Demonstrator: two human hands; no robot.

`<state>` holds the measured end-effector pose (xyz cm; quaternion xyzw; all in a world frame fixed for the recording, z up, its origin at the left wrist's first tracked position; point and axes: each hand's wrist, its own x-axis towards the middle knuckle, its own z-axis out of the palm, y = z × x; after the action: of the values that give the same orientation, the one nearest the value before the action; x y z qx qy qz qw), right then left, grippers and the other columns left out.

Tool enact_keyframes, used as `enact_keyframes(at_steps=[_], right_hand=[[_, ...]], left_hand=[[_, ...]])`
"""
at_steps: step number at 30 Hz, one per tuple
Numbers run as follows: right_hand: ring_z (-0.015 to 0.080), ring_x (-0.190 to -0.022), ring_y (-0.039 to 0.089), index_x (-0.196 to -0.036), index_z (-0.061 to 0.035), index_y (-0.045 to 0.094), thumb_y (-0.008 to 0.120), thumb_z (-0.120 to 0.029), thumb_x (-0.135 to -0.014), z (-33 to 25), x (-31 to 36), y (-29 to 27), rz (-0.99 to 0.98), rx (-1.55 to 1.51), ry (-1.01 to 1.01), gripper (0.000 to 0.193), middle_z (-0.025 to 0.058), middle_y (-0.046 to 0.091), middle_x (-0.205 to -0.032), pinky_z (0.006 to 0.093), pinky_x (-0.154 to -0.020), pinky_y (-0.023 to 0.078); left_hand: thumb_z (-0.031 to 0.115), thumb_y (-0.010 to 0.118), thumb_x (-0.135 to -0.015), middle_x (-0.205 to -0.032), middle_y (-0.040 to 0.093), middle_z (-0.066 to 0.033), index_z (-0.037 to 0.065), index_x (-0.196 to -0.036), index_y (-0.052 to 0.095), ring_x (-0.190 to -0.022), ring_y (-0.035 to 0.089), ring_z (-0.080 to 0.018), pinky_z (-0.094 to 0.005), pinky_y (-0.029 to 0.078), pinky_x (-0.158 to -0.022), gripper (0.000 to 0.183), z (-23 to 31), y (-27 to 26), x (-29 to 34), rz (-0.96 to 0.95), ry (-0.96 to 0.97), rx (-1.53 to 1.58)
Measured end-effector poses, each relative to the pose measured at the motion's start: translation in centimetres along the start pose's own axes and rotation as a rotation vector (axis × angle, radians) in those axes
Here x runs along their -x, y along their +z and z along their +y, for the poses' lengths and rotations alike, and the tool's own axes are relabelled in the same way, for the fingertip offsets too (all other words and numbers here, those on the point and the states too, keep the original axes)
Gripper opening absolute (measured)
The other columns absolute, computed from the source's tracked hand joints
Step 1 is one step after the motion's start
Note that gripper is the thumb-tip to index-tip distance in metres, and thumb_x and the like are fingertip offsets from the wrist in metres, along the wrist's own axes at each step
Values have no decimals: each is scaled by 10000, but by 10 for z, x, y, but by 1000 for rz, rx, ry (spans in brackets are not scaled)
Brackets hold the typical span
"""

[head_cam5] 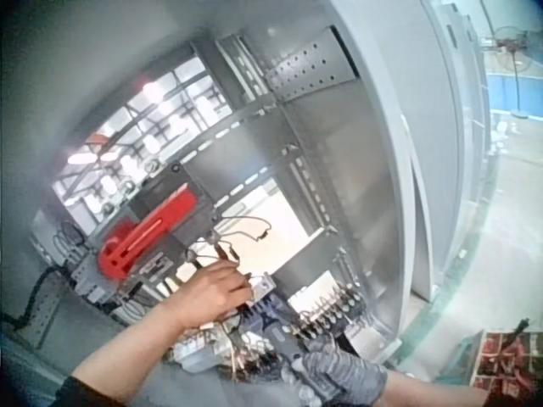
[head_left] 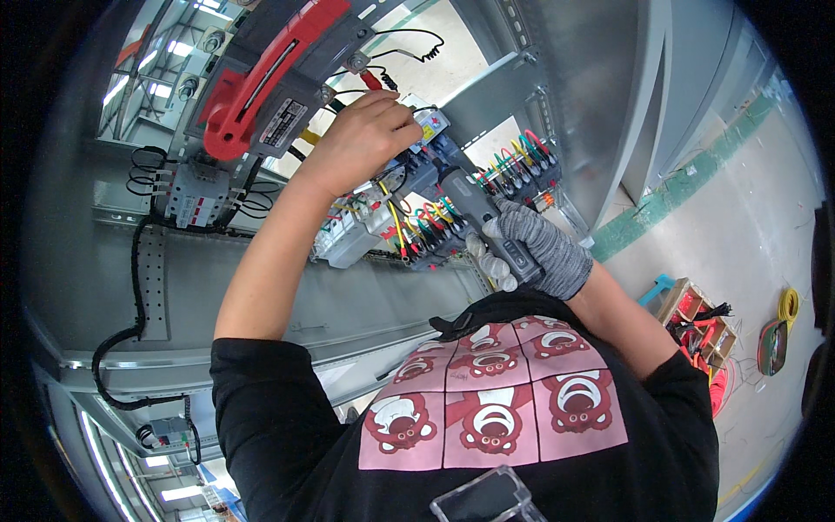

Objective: The person works inside an open electrical panel, stripping wire ends with pliers and securing connections with a cordless screwdriver. They handle multiple colored wires and tighten terminals throughout the panel.

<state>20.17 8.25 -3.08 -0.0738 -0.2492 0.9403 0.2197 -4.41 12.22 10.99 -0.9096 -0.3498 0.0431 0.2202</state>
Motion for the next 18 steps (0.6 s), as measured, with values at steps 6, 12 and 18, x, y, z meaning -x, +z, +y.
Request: enact_keyframes(at_steps=[6, 12, 18], right_hand=[[186, -498, 595, -932, 44, 600, 594, -311, -894, -8, 3, 8, 108, -178, 49, 356, 121, 618, -701, 259, -392, 498], [190, -501, 596, -962, 39, 588, 626, -313, -885, 1, 2, 5, 57, -149, 27, 362, 123, 616, -704, 265, -405, 504], [174, -495, 593, -921, 23, 590, 622, -289, -895, -3, -2, 6, -19, -139, 35, 315, 100, 601, -664, 263, -396, 491]], left_hand=[[39, 619, -679, -885, 602, -77, 68, -834, 572, -950, 606, -307, -419, 493, -911, 165, 2, 1, 4, 29, -9, 19], [51, 622, -681, -851, 594, -87, 56, -826, 561, -926, 606, -304, -415, 492, -889, 157, 1, 1, 4, 50, 8, 38], [39, 630, -679, -854, 595, -89, 60, -832, 571, -929, 605, -298, -414, 491, -885, 165, 0, 3, 5, 39, -9, 59]])
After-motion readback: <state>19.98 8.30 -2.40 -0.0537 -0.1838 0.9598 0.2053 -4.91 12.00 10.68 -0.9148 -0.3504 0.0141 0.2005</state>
